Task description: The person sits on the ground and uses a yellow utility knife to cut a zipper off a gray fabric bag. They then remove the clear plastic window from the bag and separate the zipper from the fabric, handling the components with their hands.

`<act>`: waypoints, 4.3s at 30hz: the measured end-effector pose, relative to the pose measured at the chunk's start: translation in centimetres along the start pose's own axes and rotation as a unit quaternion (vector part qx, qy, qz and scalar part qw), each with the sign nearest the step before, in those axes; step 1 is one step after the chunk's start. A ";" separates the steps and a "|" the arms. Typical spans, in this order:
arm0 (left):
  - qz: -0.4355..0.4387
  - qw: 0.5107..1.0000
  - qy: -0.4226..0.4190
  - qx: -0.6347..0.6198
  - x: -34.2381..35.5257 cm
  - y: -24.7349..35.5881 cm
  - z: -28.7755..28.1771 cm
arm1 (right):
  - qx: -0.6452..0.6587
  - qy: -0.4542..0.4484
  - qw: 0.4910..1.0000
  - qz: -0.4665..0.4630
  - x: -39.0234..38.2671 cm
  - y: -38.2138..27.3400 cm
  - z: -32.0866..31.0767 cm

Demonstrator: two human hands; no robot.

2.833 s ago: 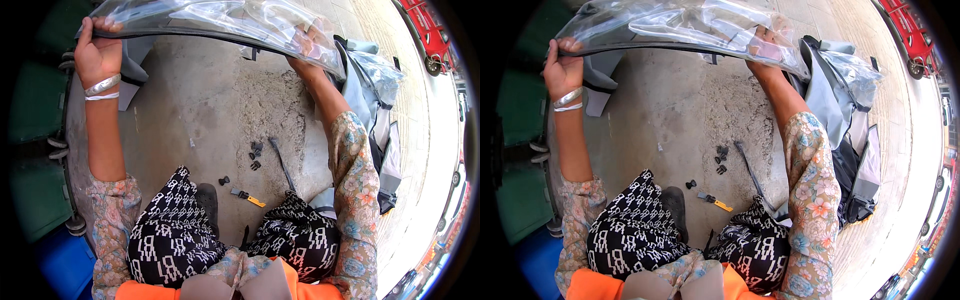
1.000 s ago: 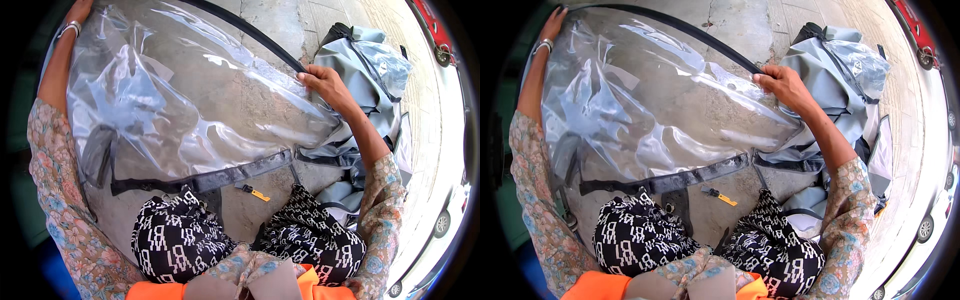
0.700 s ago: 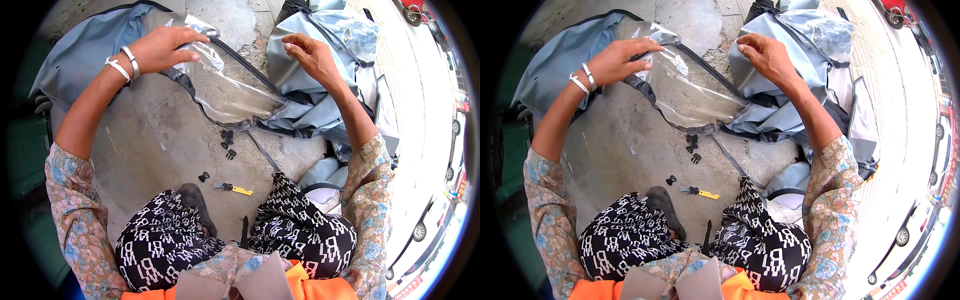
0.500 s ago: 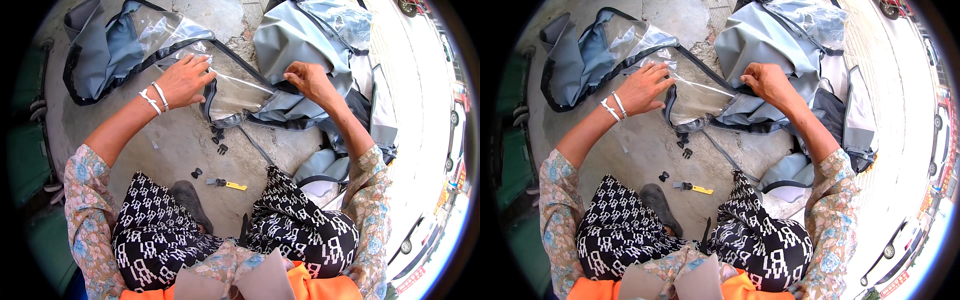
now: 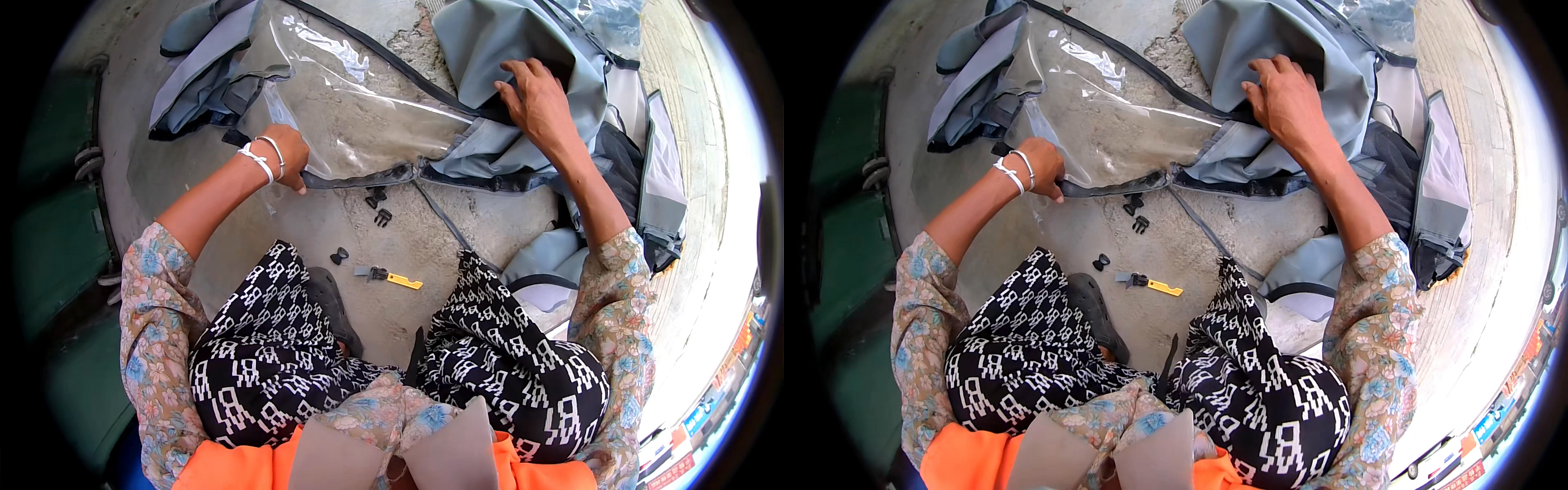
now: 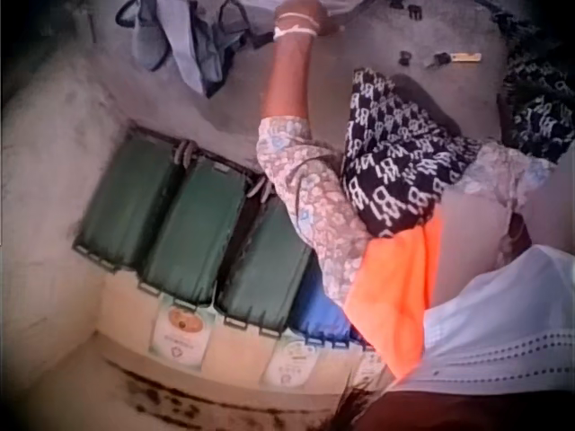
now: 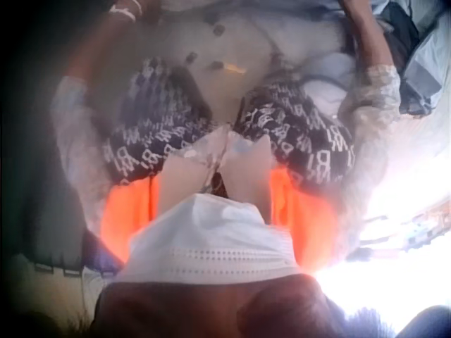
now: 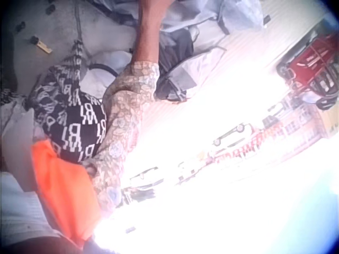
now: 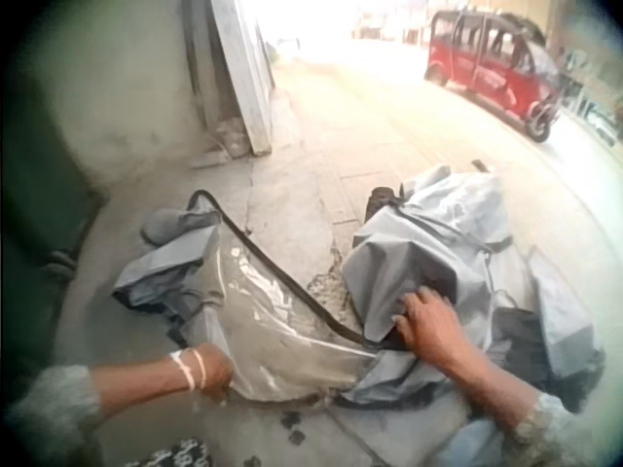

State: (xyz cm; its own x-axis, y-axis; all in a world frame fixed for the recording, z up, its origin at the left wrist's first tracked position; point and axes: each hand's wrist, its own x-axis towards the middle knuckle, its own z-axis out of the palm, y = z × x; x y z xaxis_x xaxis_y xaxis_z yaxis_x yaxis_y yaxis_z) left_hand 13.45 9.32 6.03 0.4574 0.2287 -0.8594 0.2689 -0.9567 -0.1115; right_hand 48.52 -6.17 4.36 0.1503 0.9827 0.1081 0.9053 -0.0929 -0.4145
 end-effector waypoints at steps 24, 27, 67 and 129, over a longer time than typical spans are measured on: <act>0.201 0.912 0.263 -0.243 13.4 4.9 -12.6 | 0.113 -0.065 0.989 -0.071 -9.1 -4.6 2.0; 0.145 0.916 0.185 -0.324 13.4 5.7 -13.6 | 0.024 0.072 0.997 -0.022 -6.8 -3.1 0.4; 0.245 0.827 0.488 -0.131 12.8 6.9 -15.2 | 0.046 0.004 0.997 -0.066 -10.4 -3.2 5.9; 0.120 0.870 0.281 -0.387 10.9 3.5 -17.8 | 0.077 0.103 0.983 0.131 -6.8 -4.2 -0.9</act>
State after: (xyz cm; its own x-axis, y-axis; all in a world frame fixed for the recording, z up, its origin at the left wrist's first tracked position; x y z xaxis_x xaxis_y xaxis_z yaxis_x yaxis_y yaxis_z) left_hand 34.46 11.69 5.19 0.8632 0.2990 -0.4068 0.4987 -0.6306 0.5947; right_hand 44.04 -12.64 6.14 0.4615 0.8737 0.1536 0.7560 -0.2968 -0.5834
